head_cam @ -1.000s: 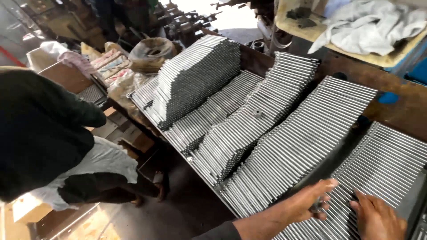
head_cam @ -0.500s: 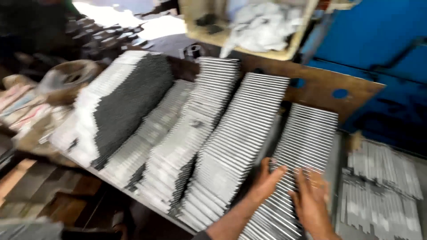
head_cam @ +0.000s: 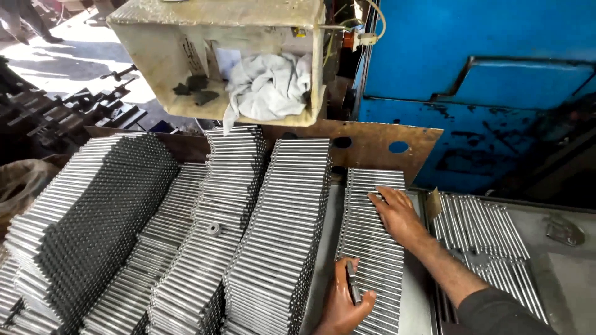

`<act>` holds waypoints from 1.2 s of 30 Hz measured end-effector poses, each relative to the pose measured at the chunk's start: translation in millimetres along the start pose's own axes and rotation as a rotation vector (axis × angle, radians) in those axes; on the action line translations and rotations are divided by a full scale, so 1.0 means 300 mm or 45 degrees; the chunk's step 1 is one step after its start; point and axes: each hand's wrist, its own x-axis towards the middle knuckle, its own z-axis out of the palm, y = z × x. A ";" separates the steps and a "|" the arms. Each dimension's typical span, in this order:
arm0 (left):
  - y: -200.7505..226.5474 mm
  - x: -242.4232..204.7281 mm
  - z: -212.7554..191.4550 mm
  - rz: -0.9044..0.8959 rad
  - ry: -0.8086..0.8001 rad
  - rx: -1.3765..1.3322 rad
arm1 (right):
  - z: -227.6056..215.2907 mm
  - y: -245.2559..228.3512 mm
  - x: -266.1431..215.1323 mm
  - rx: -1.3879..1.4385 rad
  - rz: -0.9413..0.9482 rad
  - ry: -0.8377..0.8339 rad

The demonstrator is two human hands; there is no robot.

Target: The person repeatedly picks up small metal rods from a tray, briefly inspects them, and places them into a larger bin. The action is repetitive and continuous throughout the clip.

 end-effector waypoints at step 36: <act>-0.026 0.395 0.131 0.622 0.209 0.078 | -0.586 0.185 -1.904 -0.616 1.920 -0.500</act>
